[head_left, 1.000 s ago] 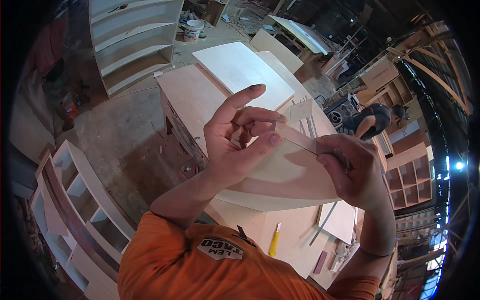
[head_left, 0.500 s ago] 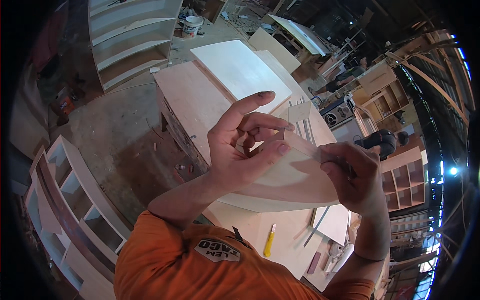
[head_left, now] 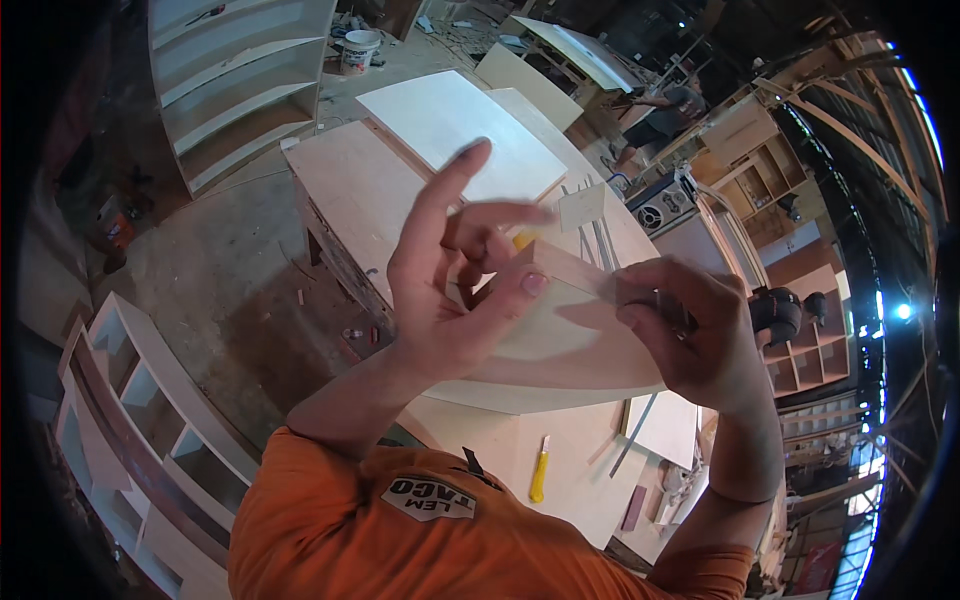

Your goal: The person applies a strip of laminate edging to the edge of a wooden board, pressing it into place by hand and then trimming it using a utility knife.

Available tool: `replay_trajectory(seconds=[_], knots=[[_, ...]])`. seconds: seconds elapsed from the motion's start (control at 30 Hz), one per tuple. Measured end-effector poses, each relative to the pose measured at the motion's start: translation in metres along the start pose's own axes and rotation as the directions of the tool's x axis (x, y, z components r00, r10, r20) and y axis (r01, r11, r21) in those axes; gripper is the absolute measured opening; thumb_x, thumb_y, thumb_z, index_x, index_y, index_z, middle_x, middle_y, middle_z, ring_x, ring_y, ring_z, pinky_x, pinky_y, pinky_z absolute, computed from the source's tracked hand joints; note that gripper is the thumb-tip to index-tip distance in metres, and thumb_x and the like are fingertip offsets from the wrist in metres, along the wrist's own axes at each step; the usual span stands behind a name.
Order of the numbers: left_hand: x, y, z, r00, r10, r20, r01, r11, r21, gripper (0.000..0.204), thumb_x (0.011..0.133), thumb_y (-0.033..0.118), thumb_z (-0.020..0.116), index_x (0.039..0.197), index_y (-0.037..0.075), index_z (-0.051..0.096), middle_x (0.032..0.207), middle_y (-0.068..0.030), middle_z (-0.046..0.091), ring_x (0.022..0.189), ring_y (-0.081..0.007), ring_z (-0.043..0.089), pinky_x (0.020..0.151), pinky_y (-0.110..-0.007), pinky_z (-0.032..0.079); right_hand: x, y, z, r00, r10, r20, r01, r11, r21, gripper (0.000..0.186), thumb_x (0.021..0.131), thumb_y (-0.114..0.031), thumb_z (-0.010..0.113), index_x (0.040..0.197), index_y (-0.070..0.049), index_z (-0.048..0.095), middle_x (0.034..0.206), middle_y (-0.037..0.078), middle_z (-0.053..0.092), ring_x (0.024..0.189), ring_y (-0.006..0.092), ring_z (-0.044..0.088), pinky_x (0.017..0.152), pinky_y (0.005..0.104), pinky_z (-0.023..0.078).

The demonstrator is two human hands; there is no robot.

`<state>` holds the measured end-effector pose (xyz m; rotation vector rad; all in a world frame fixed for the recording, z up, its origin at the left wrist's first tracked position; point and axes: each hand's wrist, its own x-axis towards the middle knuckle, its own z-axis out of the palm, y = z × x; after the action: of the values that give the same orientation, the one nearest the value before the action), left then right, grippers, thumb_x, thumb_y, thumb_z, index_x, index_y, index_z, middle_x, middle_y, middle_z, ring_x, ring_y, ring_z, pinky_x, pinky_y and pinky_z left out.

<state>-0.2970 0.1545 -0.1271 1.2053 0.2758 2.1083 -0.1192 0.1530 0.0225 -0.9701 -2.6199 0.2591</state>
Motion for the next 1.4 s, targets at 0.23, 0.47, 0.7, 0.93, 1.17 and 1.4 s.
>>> replay_trajectory(seconds=[0.23,0.47,0.7,0.93,1.17,1.4], knots=[[0.010,-0.001,-0.006,0.946,0.210,0.249,-0.264,0.941,0.210,0.067,0.093,0.009,0.055,0.148,-0.006,0.020,0.095,-0.0135,0.062,0.071,-0.0094,0.052,0.070,-0.021,0.043,-0.002,0.002,-0.002,1.000,0.001,-0.003,0.000,0.999,0.048,0.013,0.080,0.001,0.068,0.092,0.001,0.065,0.074,0.009,0.068,0.066,0.0132,0.067,0.060,0.0251,0.050],[0.016,-0.005,-0.001,0.942,0.236,0.239,-0.292,0.928,0.232,0.063,0.093,0.011,0.056,0.145,-0.009,0.026,0.083,-0.0071,0.054,0.075,-0.0130,0.052,0.074,-0.027,0.045,-0.002,0.003,-0.008,1.000,-0.013,0.024,0.013,1.000,-0.018,0.015,0.079,0.000,0.069,0.094,0.002,0.067,0.078,0.010,0.068,0.069,0.0171,0.067,0.062,0.0280,0.051],[0.014,-0.008,-0.004,0.913,0.312,0.263,-0.374,0.898,0.233,0.069,0.085,0.003,0.063,0.143,-0.011,0.028,0.082,-0.0063,0.058,0.076,-0.0107,0.057,0.080,-0.024,0.046,-0.041,0.040,-0.029,0.995,-0.093,0.030,0.095,0.989,-0.111,0.026,0.079,-0.006,0.072,0.105,-0.002,0.071,0.084,0.010,0.067,0.073,0.0224,0.063,0.064,0.0335,0.049],[0.014,-0.003,-0.004,0.930,0.305,0.206,-0.356,0.886,0.296,0.071,0.085,0.007,0.064,0.143,-0.009,0.028,0.083,-0.0039,0.054,0.072,-0.0087,0.050,0.075,-0.022,0.043,-0.064,0.055,-0.036,0.997,-0.066,-0.037,0.064,0.996,-0.062,0.028,0.076,-0.003,0.072,0.103,0.002,0.071,0.081,0.010,0.068,0.073,0.0225,0.062,0.069,0.0346,0.047],[0.010,-0.001,0.003,0.947,0.287,0.145,-0.318,0.904,0.285,0.074,0.084,0.010,0.065,0.144,-0.009,0.027,0.082,-0.0028,0.049,0.071,-0.0094,0.045,0.072,-0.023,0.040,-0.066,0.059,-0.030,0.985,-0.158,-0.075,0.154,0.986,-0.057,0.024,0.074,-0.002,0.072,0.097,0.005,0.071,0.075,0.010,0.068,0.067,0.0230,0.063,0.068,0.0344,0.047],[0.010,-0.002,-0.001,0.938,0.310,0.151,-0.342,0.896,0.283,0.073,0.084,0.011,0.064,0.144,-0.009,0.027,0.082,-0.0039,0.049,0.068,-0.0097,0.040,0.066,-0.023,0.037,-0.067,0.051,-0.040,0.995,-0.096,-0.021,0.092,0.986,-0.141,0.024,0.077,-0.009,0.074,0.100,-0.003,0.072,0.073,0.007,0.066,0.067,0.0222,0.062,0.063,0.0352,0.048]])
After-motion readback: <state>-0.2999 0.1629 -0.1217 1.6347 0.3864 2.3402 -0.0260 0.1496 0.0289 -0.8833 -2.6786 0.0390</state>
